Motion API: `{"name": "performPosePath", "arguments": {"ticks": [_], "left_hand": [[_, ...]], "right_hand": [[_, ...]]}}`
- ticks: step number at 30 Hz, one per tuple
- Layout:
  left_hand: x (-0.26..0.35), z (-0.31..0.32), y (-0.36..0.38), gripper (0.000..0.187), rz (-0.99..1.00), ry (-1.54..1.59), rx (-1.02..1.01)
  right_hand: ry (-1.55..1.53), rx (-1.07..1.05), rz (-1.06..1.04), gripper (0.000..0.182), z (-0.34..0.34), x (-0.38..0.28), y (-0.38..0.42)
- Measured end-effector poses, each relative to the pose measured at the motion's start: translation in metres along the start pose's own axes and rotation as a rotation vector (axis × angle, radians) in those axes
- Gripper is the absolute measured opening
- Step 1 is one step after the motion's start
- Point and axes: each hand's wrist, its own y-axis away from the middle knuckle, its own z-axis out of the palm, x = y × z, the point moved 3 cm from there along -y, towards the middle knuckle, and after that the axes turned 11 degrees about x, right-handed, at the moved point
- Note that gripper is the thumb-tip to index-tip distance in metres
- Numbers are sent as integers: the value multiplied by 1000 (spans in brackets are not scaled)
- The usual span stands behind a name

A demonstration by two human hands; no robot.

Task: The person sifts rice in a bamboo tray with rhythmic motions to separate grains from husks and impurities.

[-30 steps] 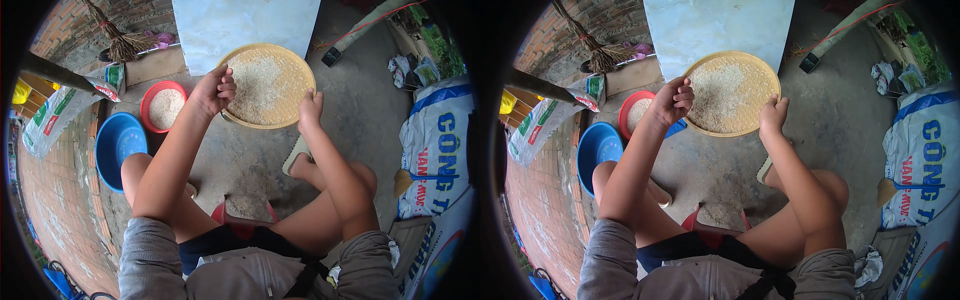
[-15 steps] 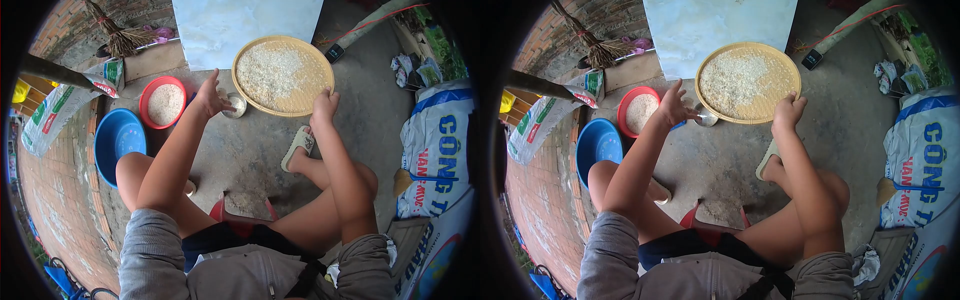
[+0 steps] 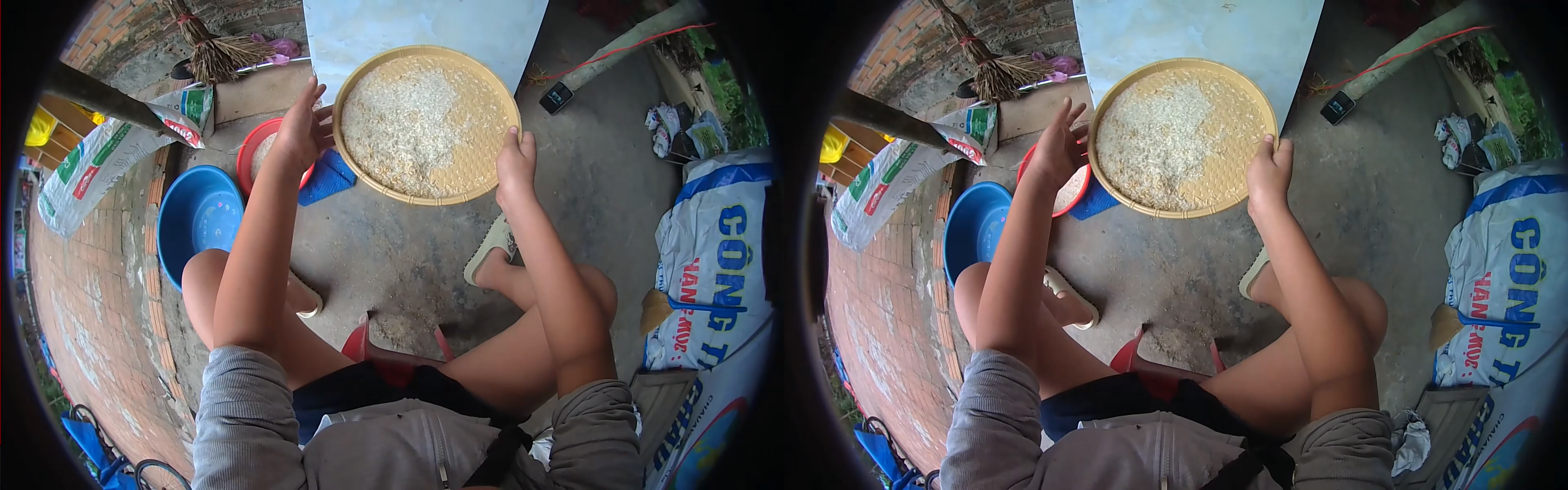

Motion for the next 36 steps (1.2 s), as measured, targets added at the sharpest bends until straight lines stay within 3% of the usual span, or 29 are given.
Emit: {"name": "performPosePath", "arguments": {"ticks": [3, 6, 8, 10, 14, 16, 20, 22, 24, 26, 30, 34, 36], "left_hand": [[15, 0, 12, 63, 79, 111, -161], [17, 15, 48, 45, -17, 48, 31], [6, 19, 59, 42, 191, -43, 157], [9, 4, 54, 41, 267, -43, 108], [24, -47, 24, 37, -97, 26, 87], [8, -42, 21, 39, -101, 76, 102], [-31, -13, 67, 40, 50, 90, 278], [-16, -43, 49, 36, 134, 50, 183], [18, -72, 42, 33, 144, -41, 131], [29, -78, 51, 32, 110, 22, 126], [-23, -70, 42, 30, 168, 66, 299], [-2, -84, 43, 33, 159, 125, 213], [25, -93, 50, 34, 186, 31, 172]], "right_hand": [[33, -179, 34, 24, 17, -11, 10], [36, -226, 50, 26, 18, -13, -14], [19, -297, 131, 27, 18, -17, -23], [62, -330, 151, 28, 26, -18, -17], [369, -270, 68, 28, 45, -34, 42], [312, -227, 53, 28, 39, -27, 31], [333, -398, 83, 27, 30, -4, -21], [299, -407, 151, 27, 45, -8, -3], [457, -320, -57, 27, 57, -25, 49], [348, -291, -255, 29, 66, -5, 59], [392, -289, -81, 29, 69, -15, 24], [403, -343, -140, 29, 80, -25, 36], [376, -348, -280, 30, 85, -28, 57]]}}
